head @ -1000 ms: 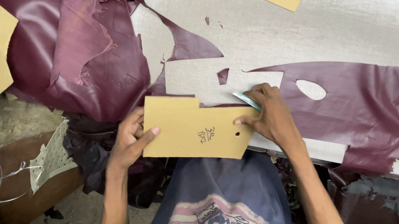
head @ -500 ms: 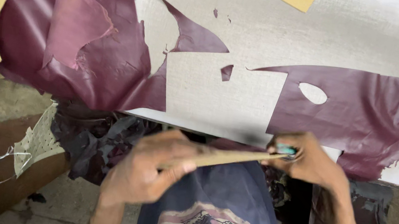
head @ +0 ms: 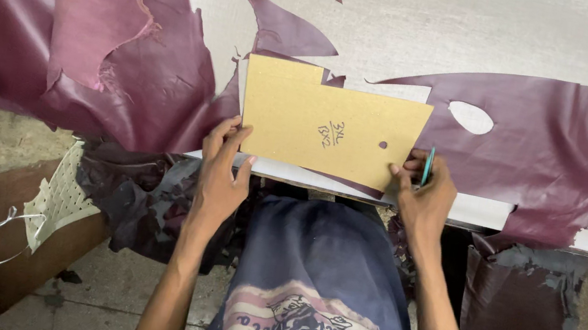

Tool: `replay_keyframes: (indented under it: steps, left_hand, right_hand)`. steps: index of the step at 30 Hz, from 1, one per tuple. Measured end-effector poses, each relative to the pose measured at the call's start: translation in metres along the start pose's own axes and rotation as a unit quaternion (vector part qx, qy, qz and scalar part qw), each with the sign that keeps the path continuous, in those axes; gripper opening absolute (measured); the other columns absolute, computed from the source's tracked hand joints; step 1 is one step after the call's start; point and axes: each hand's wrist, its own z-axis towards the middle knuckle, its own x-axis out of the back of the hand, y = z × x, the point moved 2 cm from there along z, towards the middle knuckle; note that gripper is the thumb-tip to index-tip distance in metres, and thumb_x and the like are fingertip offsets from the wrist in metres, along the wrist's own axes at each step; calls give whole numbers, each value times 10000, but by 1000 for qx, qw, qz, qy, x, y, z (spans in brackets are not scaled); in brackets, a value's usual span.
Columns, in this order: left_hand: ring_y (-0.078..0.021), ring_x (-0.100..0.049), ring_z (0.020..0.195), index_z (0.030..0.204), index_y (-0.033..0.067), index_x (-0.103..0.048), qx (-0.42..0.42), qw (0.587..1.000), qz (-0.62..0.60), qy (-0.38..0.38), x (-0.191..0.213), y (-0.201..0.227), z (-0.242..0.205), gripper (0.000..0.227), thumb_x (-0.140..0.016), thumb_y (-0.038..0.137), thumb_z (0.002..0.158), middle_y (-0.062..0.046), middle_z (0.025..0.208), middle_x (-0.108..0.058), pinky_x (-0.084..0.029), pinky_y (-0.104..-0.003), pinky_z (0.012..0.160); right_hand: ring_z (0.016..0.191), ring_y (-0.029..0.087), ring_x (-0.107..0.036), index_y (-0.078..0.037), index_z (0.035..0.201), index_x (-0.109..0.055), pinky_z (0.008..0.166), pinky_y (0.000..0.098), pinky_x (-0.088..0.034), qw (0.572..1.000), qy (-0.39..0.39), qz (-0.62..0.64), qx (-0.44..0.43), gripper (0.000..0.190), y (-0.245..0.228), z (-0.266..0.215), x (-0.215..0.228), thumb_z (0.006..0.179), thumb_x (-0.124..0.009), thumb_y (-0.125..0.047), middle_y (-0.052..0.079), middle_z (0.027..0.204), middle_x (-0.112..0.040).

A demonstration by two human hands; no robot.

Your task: The person uses a cardboard template to trace and cut shapes from a large piece of maroon leather on a white worktable. They repeatedly position the template, trace its outline with a pen, and cut out the leather pieces, stacking them aside.

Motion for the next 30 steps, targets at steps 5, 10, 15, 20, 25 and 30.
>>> replay_keyframes:
  steps: [5, 10, 15, 20, 25, 30]
  left_hand:
    - [-346, -496, 1318, 1349, 45, -579, -23, 999, 23, 6, 4, -2, -5, 545, -761, -30, 841, -164, 1490, -441, -455, -440, 1105]
    - [-431, -354, 1407, 1382, 50, -572, -67, 994, 81, -20, -5, 3, -8, 626, -799, 64, 799, -250, 1539, -333, -397, -509, 1125]
    - [-413, -272, 1506, 1495, 160, -500, -124, 976, 154, -89, -48, 20, -3, 690, -768, 288, 872, -209, 1630, -276, -233, -578, 1226]
    - [-412, -167, 1532, 1553, 276, -413, -125, 969, 169, -130, -68, 28, -5, 769, -735, 379, 863, -188, 1662, -202, -92, -633, 1214]
    - [-388, -160, 1560, 1573, 300, -396, -123, 976, 129, -128, -65, 21, -6, 733, -705, 387, 914, -149, 1692, -194, -84, -616, 1241]
    - [-384, -166, 1570, 1569, 308, -428, -116, 978, 136, -107, -69, 23, -10, 670, -658, 321, 940, -139, 1700, -214, -86, -616, 1251]
  right_hand:
    - [761, 164, -678, 22, 1049, -685, 716, 305, -550, 999, 14, 18, -39, 266, 9, -33, -14, 843, -820, -79, 104, 872, -730]
    - [816, 184, -680, 10, 1077, -688, 750, 322, -535, 999, 43, 22, 13, 244, 1, -29, -4, 877, -798, -77, 100, 915, -727]
    - [870, 317, -626, 7, 1062, -668, 796, 392, -500, 965, 99, 4, 243, 250, -45, 25, -24, 887, -831, -64, 152, 961, -646]
    - [767, 347, -629, 36, 1054, -645, 668, 445, -503, 974, -37, -19, 221, 354, -73, 81, -86, 825, -854, -135, 188, 963, -612]
    - [904, 297, -723, -4, 1002, -701, 834, 420, -562, 957, -52, 43, 283, 65, -96, 136, -64, 989, -739, -55, 139, 961, -728]
    - [785, 272, -659, 7, 1161, -583, 714, 396, -527, 973, 9, 33, 229, 462, -108, 133, -23, 870, -865, -215, 141, 980, -680]
